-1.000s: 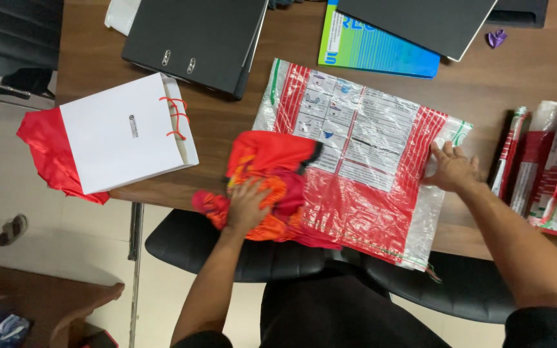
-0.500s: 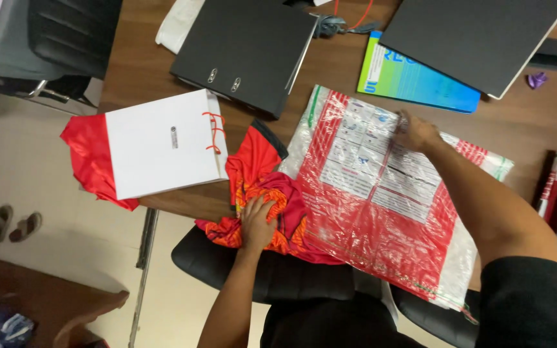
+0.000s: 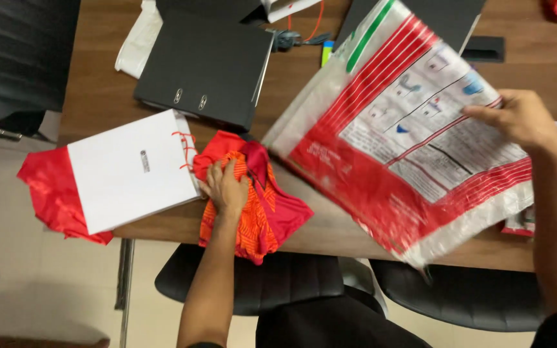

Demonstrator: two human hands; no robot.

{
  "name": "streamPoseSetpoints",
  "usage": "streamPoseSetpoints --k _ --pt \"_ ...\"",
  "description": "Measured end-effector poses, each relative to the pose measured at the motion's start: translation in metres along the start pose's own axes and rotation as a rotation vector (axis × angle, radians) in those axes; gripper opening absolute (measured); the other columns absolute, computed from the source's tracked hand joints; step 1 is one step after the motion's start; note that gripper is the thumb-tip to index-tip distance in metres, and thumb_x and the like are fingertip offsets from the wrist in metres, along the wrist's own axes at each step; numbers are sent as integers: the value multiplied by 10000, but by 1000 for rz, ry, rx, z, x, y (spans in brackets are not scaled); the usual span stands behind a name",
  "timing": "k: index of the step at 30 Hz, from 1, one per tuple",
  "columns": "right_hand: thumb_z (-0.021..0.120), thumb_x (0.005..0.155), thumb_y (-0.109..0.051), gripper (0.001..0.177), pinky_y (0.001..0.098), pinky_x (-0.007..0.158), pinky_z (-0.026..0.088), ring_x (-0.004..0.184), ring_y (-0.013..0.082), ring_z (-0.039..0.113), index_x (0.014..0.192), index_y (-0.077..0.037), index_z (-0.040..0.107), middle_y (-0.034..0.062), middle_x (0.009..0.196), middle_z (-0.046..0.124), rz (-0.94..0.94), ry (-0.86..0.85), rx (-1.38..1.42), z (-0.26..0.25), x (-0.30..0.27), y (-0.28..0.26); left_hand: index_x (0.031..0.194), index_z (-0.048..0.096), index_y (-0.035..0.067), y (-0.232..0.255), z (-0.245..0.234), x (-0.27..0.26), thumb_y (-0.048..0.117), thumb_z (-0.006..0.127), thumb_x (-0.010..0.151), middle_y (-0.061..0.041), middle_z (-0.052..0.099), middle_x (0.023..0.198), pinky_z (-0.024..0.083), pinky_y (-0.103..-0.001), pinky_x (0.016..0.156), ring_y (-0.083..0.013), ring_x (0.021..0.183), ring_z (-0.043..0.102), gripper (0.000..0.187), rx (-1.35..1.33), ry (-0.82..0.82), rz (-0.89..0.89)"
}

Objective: The person folds a red and orange patterned garment on a wooden desk. They smooth the fabric, fold the sides inward, and then fold the garment in half multiple times to create a compact bundle.

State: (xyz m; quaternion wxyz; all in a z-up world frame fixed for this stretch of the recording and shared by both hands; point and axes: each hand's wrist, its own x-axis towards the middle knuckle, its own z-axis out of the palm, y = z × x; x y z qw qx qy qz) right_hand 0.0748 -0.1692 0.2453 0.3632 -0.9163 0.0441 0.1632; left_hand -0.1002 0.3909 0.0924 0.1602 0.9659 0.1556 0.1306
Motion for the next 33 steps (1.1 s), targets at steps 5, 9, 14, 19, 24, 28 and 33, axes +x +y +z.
streamPoseSetpoints --k 5,9,14,19,24,28,33 --pt "768 1045 -189 189 275 599 451 692 85 568 1135 -23 761 54 883 706 -146 169 205 -58 -43 18 1424 572 109 55 6 9 236 830 823 -213 521 1492 327 -616 1182 -386 1446 423 666 -432 111 161" --pt "743 1106 -115 129 275 641 442 706 114 580 1098 12 730 89 916 709 -195 238 395 -80 -53 47 1580 299 62 101 28 15 166 815 865 -180 377 1600 296 -508 1201 -311 1497 357 888 -1153 -179 15" --pt "664 1081 -61 100 285 763 535 859 146 673 1106 28 701 101 1025 739 -184 140 616 -72 -87 31 1587 264 73 147 2 31 66 780 866 -114 432 1537 343 -401 1156 -239 1399 435 887 -1685 -386 -75" --pt "615 1096 -95 178 376 905 560 991 219 687 1199 36 677 154 1162 726 -58 109 688 -55 -92 53 1450 484 -4 155 -4 47 -20 747 903 -118 616 1366 460 -406 1105 -236 1231 585 607 -1861 -235 -122" --pt "609 1059 -96 248 391 961 541 1073 213 682 1274 12 668 123 1235 718 -64 53 814 -37 -98 62 1408 519 3 137 -1 59 -47 761 880 -68 566 1389 457 -402 1109 -217 1259 556 584 -1833 -117 -43" --pt "623 1035 -59 273 411 992 521 1096 224 673 1289 35 664 132 1249 715 -102 42 786 -31 -99 73 1434 458 60 139 -34 65 -56 758 837 -97 569 1410 421 -395 1150 -221 1291 545 678 -2086 -122 -8" --pt "650 981 -4 329 385 1046 500 1140 206 656 1308 27 633 119 1250 696 -264 104 675 -41 -114 43 1387 516 81 142 -50 76 -8 746 864 -32 622 1285 450 -320 1036 -141 1144 575 578 -1912 -45 103"
